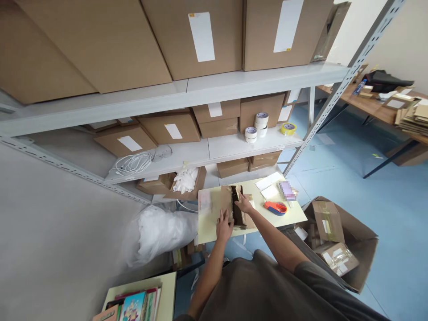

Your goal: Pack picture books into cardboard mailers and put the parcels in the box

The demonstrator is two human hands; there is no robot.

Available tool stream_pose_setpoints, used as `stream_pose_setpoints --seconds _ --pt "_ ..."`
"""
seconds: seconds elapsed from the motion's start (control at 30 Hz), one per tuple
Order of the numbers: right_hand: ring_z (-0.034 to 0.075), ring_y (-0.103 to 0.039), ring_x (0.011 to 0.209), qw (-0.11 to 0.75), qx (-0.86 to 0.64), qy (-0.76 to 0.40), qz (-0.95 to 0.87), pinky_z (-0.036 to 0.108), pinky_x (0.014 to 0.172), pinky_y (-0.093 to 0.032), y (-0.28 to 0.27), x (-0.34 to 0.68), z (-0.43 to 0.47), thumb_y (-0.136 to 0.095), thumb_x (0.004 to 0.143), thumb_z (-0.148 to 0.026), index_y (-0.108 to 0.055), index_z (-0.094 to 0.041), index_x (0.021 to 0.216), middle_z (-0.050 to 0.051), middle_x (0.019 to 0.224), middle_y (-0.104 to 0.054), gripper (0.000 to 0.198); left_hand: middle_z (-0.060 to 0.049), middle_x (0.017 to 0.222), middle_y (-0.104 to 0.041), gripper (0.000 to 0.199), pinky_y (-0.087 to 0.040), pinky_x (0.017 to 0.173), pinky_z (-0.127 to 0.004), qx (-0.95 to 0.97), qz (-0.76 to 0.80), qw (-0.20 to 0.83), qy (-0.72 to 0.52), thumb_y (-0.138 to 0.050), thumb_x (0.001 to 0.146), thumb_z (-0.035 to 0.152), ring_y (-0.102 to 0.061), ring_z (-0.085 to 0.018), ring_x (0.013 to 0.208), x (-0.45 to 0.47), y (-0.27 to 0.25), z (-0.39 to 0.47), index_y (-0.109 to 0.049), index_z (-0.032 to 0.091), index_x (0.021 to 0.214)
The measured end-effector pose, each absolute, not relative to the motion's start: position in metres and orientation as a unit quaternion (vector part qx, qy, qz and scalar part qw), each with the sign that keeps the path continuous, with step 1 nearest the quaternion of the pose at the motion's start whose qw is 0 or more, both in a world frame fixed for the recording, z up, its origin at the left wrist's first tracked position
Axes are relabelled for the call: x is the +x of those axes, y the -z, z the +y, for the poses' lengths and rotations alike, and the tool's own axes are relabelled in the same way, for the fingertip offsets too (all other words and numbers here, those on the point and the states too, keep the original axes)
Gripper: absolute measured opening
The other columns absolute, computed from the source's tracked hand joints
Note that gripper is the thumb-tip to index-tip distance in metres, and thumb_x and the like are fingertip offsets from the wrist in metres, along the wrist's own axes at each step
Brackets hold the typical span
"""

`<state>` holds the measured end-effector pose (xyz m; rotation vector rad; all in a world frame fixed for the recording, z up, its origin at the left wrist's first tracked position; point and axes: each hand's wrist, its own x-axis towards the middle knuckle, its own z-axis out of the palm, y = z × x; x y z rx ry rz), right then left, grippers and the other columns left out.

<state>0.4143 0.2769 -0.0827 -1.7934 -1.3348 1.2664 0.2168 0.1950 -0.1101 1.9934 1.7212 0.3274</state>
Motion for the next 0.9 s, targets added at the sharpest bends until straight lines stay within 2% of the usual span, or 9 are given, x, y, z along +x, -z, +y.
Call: stream_pose_setpoints --seconds 0.13,0.27,0.4,0.53,0.6,0.73,0.8,0.9 --pt "0.035 -0.041 0.153 0.156 -0.71 -0.437 -0.53 0.041 0.118 -0.037 0.095 0.408 0.27 -0.075 0.084 -0.067 -0.032 -0.026 0.167 0.017 0.172 -0.031 0.103 -0.017 0.179 -0.016 0.074 -0.044 0.116 -0.05 0.72 0.636 0.256 -0.104 -0.053 0.101 0.047 -0.052 -0.04 0.144 0.222 0.113 0.188 -0.036 0.021 0.168" --pt "0.034 -0.036 0.157 0.108 -0.724 -0.4 -0.551 0.041 0.118 -0.038 0.097 0.411 0.267 -0.068 0.087 -0.075 -0.022 -0.025 0.171 0.018 0.176 -0.021 0.107 -0.019 0.179 -0.013 0.084 -0.042 0.117 -0.048 0.714 0.637 0.281 -0.074 -0.061 0.097 0.049 -0.051 -0.041 0.146 0.221 0.113 0.187 -0.031 0.022 0.17" --pt "0.035 -0.039 0.156 0.08 -0.728 -0.376 -0.568 0.043 0.111 -0.044 0.097 0.415 0.258 -0.064 0.093 -0.069 -0.021 -0.027 0.17 0.019 0.171 -0.032 0.098 -0.022 0.177 -0.017 0.084 -0.038 0.121 -0.048 0.705 0.636 0.304 -0.082 -0.061 0.098 0.048 -0.04 -0.041 0.155 0.218 0.113 0.189 -0.03 0.02 0.17" --pt "0.035 -0.058 0.139 0.052 -0.737 -0.375 -0.559 0.041 0.102 -0.049 0.106 0.415 0.238 -0.063 0.097 -0.053 -0.021 -0.02 0.17 0.022 0.152 -0.057 0.09 -0.022 0.174 -0.029 0.081 -0.032 0.125 -0.049 0.702 0.626 0.327 -0.087 -0.057 0.099 0.045 -0.025 -0.038 0.162 0.221 0.114 0.188 -0.031 0.015 0.169" --pt "0.032 -0.063 0.132 0.06 -0.74 -0.369 -0.56 0.038 0.102 -0.049 0.111 0.414 0.233 -0.063 0.097 -0.045 -0.018 -0.017 0.17 0.022 0.15 -0.058 0.089 -0.023 0.172 -0.032 0.076 -0.032 0.125 -0.046 0.69 0.631 0.343 -0.089 -0.053 0.101 0.042 -0.026 -0.035 0.162 0.227 0.115 0.182 -0.033 0.012 0.167" --pt "0.029 -0.062 0.132 0.051 -0.711 -0.353 -0.606 0.036 0.104 -0.048 0.106 0.418 0.246 -0.067 0.091 -0.035 -0.024 -0.026 0.17 0.018 0.161 -0.047 0.091 -0.025 0.171 -0.035 0.071 -0.035 0.125 -0.042 0.664 0.636 0.381 -0.1 -0.051 0.101 0.038 -0.036 -0.034 0.158 0.247 0.118 0.162 -0.038 0.01 0.164" --pt "0.034 -0.056 0.138 0.014 -0.697 -0.342 -0.63 0.042 0.109 -0.045 0.097 0.423 0.258 -0.069 0.09 -0.043 -0.027 -0.031 0.169 0.017 0.167 -0.039 0.091 -0.025 0.168 -0.039 0.07 -0.038 0.124 -0.042 0.675 0.615 0.396 -0.101 -0.052 0.1 0.036 -0.041 -0.035 0.156 0.259 0.118 0.152 -0.04 0.009 0.164" --pt "0.045 -0.031 0.156 -0.059 -0.689 -0.313 -0.651 0.06 0.12 -0.03 0.082 0.43 0.271 -0.069 0.085 -0.067 -0.026 -0.039 0.169 0.014 0.176 -0.023 0.099 -0.02 0.165 -0.046 0.066 -0.042 0.122 -0.043 0.708 0.565 0.41 -0.106 -0.054 0.098 0.029 -0.049 -0.033 0.15 0.272 0.116 0.146 -0.045 0.015 0.162"
